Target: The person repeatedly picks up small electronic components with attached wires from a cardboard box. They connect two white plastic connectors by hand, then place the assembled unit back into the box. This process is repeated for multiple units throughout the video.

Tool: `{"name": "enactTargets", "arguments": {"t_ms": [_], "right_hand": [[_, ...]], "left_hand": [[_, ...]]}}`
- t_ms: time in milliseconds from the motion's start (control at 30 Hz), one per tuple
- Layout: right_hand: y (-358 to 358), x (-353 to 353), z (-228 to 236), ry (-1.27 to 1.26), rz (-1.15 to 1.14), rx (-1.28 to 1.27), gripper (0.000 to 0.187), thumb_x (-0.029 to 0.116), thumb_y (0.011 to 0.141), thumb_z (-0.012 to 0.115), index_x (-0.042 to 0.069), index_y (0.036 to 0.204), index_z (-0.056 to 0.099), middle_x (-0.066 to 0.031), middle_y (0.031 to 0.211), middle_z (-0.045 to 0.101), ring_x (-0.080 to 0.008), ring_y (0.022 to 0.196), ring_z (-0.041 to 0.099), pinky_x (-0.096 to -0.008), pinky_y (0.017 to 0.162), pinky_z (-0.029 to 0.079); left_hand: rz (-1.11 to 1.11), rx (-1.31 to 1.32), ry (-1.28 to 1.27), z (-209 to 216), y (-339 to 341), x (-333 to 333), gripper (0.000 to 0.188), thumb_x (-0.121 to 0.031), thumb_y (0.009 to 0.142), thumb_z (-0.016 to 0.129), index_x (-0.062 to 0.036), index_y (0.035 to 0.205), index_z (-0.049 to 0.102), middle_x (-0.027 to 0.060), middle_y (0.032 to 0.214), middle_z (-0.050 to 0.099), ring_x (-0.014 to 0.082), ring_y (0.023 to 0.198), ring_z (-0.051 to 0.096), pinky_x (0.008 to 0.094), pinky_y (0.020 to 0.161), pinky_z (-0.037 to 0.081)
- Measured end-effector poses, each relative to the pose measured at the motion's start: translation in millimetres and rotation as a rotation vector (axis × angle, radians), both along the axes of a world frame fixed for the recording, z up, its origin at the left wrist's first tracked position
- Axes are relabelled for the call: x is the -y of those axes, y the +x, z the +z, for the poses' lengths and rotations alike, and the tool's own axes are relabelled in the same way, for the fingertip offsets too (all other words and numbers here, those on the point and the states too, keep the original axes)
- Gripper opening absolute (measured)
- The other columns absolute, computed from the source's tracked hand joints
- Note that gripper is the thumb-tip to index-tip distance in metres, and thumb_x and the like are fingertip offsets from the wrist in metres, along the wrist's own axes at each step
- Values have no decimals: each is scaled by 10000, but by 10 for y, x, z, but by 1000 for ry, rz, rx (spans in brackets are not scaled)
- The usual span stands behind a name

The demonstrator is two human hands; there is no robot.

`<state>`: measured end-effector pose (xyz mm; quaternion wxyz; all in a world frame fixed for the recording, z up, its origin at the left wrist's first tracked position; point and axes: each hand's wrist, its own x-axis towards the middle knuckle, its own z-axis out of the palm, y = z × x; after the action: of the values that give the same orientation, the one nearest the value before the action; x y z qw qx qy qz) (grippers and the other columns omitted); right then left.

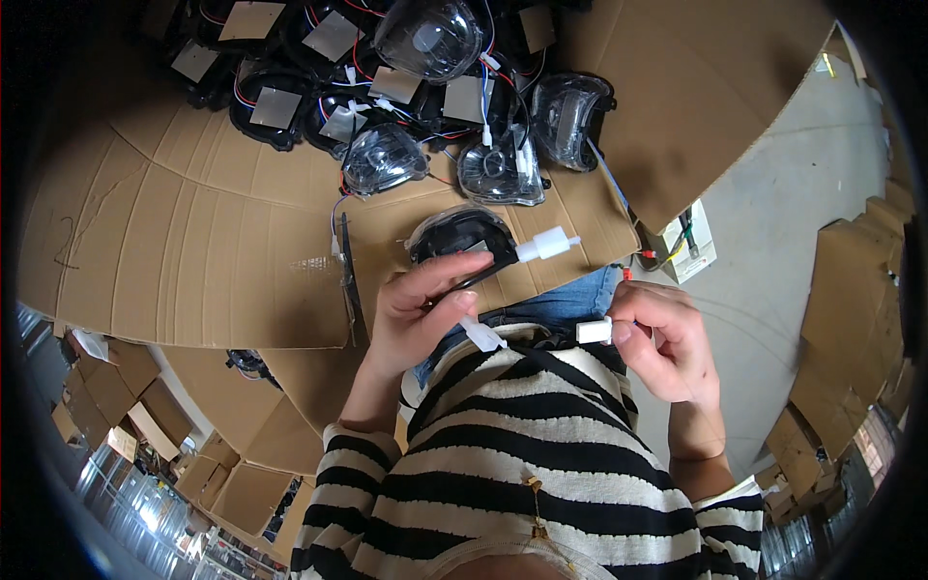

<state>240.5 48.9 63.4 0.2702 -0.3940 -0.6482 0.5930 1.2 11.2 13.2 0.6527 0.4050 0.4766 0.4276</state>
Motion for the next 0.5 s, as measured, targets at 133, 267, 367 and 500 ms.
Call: {"name": "enactTargets", "arguments": {"t_ms": [133,267,367,500], "right_hand": [[-8,-27,17,41,16,30,23,9,706,494,-4,700,512,-67,592,475,-190,512,452,-282,466,341],[19,-44,8,75,32,34,20,6,703,495,-1,697,512,-70,597,481,-191,520,455,-288,463,343],[23,-41,22,99,41,32,16,6,702,498,1,695,512,-72,595,479,-198,523,453,-292,462,344],[49,-42,24,168,38,37,6,14,692,511,8,692,514,-73,593,472,-211,521,447,-301,463,346]], "left_hand": [[-91,-97,51,66,3,-76,170,-12,796,477,18,924,584,64,718,591,96,619,551,206,550,430],[-138,-205,137,44,6,-89,142,-61,810,470,19,852,579,73,658,576,126,568,536,235,519,411],[-175,-252,164,47,4,-102,141,-80,815,464,18,795,563,69,646,565,132,539,513,251,507,400],[-248,-202,98,71,-66,-133,148,-85,817,456,11,753,548,62,636,562,134,531,500,254,499,391]]}}
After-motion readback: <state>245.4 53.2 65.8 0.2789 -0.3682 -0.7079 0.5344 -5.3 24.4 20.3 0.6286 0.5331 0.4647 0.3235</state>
